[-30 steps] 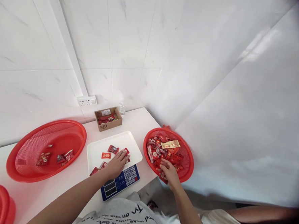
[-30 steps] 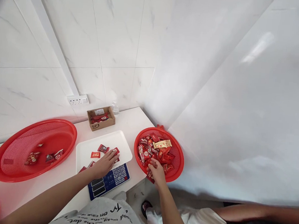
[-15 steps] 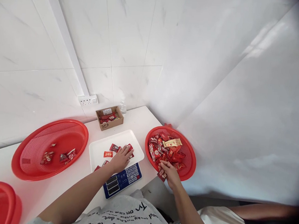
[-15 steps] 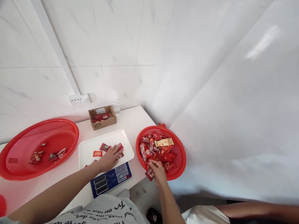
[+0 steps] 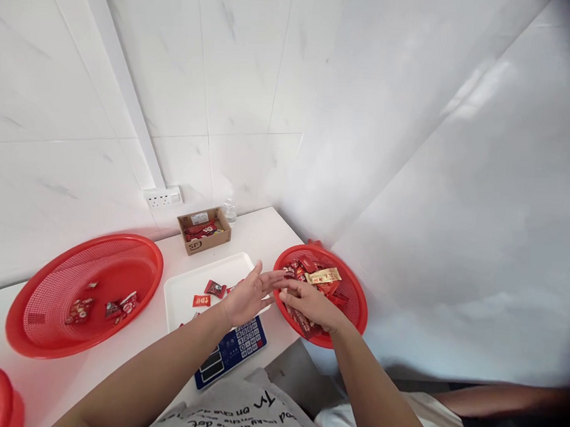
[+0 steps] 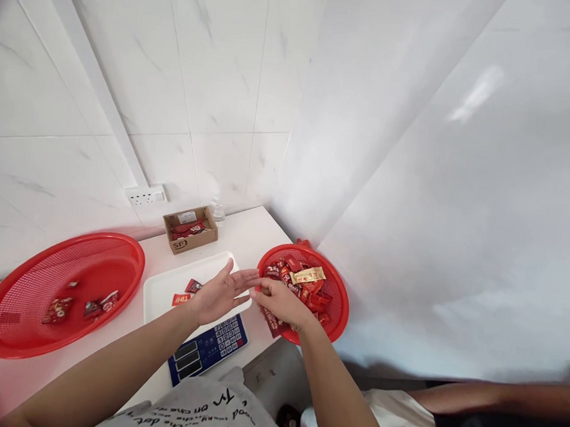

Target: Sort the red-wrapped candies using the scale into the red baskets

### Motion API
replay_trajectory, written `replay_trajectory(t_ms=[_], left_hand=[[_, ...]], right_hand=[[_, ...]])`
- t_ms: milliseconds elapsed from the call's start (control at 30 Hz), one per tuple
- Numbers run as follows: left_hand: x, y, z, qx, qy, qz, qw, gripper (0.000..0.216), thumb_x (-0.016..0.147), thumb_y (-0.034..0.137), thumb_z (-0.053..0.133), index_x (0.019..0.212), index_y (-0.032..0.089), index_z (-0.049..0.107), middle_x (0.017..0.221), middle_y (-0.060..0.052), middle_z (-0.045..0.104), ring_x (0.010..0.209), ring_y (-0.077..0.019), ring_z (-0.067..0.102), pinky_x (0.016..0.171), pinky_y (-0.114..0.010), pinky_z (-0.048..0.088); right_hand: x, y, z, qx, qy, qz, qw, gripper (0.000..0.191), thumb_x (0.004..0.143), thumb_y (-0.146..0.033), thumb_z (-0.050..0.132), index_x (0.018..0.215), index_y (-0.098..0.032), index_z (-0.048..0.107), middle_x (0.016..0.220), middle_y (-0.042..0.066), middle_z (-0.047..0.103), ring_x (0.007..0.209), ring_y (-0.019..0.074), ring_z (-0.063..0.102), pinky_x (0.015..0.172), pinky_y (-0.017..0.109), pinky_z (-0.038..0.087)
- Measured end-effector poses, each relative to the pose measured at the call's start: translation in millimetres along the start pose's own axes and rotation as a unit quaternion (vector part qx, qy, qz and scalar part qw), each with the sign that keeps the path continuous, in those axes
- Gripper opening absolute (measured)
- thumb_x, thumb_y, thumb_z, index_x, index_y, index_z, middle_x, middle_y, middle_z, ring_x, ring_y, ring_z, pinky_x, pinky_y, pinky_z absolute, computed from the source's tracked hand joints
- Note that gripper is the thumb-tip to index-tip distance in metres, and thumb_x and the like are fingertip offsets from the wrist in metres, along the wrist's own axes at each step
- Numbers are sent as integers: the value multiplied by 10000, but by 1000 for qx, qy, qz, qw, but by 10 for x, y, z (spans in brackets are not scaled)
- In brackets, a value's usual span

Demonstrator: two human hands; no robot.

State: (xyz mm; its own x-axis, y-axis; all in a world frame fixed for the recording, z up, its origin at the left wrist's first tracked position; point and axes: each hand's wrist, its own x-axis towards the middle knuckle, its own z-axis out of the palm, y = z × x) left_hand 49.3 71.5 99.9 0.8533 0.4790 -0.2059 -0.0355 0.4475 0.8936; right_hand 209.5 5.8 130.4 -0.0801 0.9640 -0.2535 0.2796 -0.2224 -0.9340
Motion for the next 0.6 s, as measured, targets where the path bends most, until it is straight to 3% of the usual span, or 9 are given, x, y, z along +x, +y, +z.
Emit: replay_trajectory(t_ms=[100, 233, 267, 367, 467, 533, 600], left_hand=[[-42, -19, 6, -7, 27, -7, 1000, 592, 854, 604, 180, 1216, 268, 505, 1421, -1, 337, 1358, -193, 107, 1074, -416, 129], [-54, -66, -61, -72, 60, -20, 995, 589, 838, 620, 235, 1211, 254, 507, 1390, -32, 384, 1345, -214, 166, 1058, -424, 175], [-71, -61, -97, -84, 68, -18, 994, 589, 835, 624, 242, 1194, 250, 521, 1380, -38, 398, 1333, -216, 203, 1050, -416, 200], [-166, -57, -229, -78, 121, -10, 989, 545, 835, 600, 307, 1097, 211, 583, 1331, -73, 454, 1274, -224, 321, 1020, -390, 270], [-277, -145, -356, -59, 196, -15, 979, 506, 825, 568, 382, 1038, 161, 591, 1201, -127, 555, 1118, -228, 489, 943, -377, 365], [-343, -250, -436, -42, 224, -30, 973, 484, 814, 553, 413, 1025, 150, 581, 1100, -132, 604, 985, -209, 564, 875, -361, 417], [-412, -360, -534, 14, 248, -41, 968, 422, 810, 506, 441, 1005, 156, 574, 1020, -110, 629, 883, -187, 593, 813, -338, 446]], right_hand=[[-8, -87, -22, 2, 65, 5, 998, 449, 806, -405, 488, 1215, -219, 493, 593, -35, 531, 533, 112, 493, 532, 239, 410], [-9, -78, 37, -43, -36, -21, 998, 435, 733, -354, 585, 1147, -222, 565, 583, -41, 545, 539, 107, 493, 544, 233, 420], [-11, -37, 48, -49, -29, -13, 998, 408, 720, -348, 597, 1103, -208, 595, 589, -34, 557, 547, 110, 499, 551, 238, 425], [-33, 133, 48, 42, 100, 31, 994, 420, 777, -401, 514, 1147, -206, 554, 626, -15, 577, 562, 123, 535, 543, 251, 442], [-82, 223, -16, 126, 108, 54, 985, 515, 756, -409, 550, 1230, -220, 480, 595, -33, 561, 500, 108, 524, 468, 224, 422], [-128, 198, -149, 143, 128, 67, 979, 568, 705, -393, 615, 1229, -222, 479, 521, -66, 511, 386, 77, 437, 363, 192, 338], [-186, 150, -379, 193, 245, 44, 949, 589, 666, -395, 645, 1211, -240, 481, 487, -94, 465, 328, 52, 356, 306, 169, 250]])
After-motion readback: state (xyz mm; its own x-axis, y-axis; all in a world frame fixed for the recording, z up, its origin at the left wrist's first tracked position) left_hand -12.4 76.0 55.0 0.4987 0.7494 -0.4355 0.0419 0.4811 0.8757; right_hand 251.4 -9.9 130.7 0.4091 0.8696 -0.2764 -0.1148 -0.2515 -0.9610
